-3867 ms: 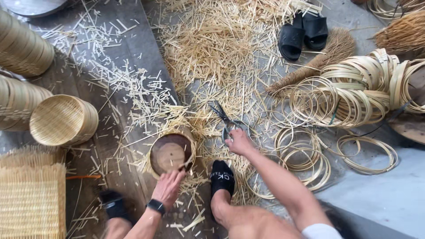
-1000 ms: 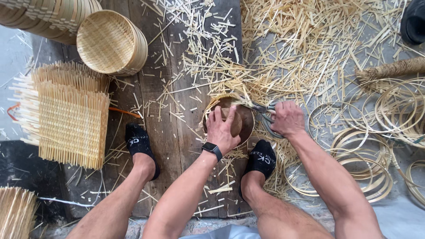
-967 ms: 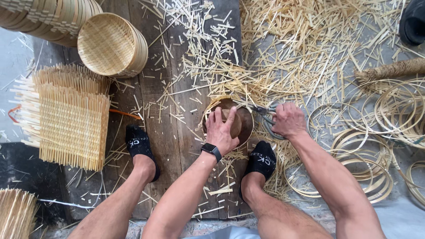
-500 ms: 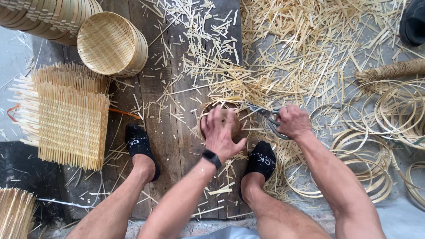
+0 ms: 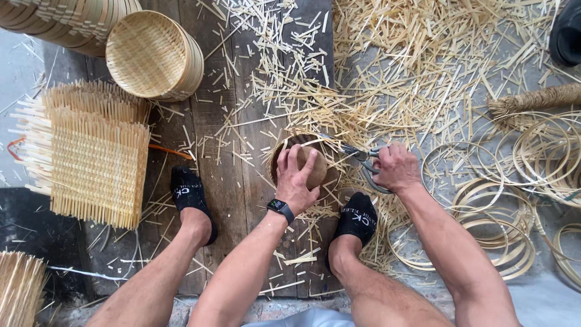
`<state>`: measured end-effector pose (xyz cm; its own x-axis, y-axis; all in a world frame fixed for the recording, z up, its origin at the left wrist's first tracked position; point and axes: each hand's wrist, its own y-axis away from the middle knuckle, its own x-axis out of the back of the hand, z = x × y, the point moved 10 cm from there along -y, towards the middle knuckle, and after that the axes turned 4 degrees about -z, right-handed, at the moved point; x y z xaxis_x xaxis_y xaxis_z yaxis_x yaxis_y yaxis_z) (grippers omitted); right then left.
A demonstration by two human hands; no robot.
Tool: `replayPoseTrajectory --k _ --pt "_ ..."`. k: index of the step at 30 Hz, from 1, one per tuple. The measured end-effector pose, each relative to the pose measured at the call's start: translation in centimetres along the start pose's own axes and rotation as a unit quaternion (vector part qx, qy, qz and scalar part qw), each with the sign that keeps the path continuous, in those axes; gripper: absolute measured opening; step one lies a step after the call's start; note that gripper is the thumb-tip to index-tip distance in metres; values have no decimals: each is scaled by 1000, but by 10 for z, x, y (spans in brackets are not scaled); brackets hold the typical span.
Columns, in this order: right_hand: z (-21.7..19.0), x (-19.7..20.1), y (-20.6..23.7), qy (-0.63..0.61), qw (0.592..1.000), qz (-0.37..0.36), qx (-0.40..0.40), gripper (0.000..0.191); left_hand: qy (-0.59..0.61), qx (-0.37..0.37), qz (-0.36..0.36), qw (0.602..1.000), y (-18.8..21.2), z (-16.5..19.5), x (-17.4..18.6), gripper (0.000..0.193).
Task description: The person sits on the floor and weaves thin bamboo strips over a round wooden mold to form a shallow basket, pressing the woven piece down onto the mold and tucking the strips. They use scissors to trim off the excess strip ends around the rim, then lift the finished woven basket off the mold and set it aside with other completed baskets.
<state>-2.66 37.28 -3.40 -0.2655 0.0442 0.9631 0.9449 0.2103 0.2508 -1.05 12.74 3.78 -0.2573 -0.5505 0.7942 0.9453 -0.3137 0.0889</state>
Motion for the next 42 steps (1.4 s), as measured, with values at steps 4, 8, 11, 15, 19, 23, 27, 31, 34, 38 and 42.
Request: replayPoseTrajectory --k 4,8,11,15,19,23,27,31,34,38,42 --pt "-26 26 0 63 989 122 51 52 19 -49 -18 998 -5 3 3 99" --pt "-11 -11 -8 48 995 -81 -15 30 1 -63 -72 995 -7 -2 1 96" --pt "-1 -9 -5 23 997 -79 -10 30 -14 -79 -103 991 -8 0 -1 95" --pt "-18 16 -9 41 994 81 55 55 -26 -113 -140 983 -14 4 1 96" --pt "-23 1 -20 54 998 -2 25 26 -100 -142 -176 969 -11 8 2 100" --pt "-28 18 -15 40 998 18 37 24 51 56 -35 996 -6 -5 11 112" --pt "-42 31 -11 62 991 103 56 55 42 122 74 989 2 -7 3 106" --pt "-31 12 -19 19 998 52 31 25 16 109 57 992 -1 -16 -2 103" --pt "-11 -14 -17 33 996 -78 14 17 -2 61 -2 998 -6 -18 -3 100" --pt "-21 12 -16 41 995 57 68 46 -1 27 -31 999 -11 -17 2 104" --pt "-31 5 -23 51 996 48 49 33 -7 -4 -83 997 -15 -14 0 105"
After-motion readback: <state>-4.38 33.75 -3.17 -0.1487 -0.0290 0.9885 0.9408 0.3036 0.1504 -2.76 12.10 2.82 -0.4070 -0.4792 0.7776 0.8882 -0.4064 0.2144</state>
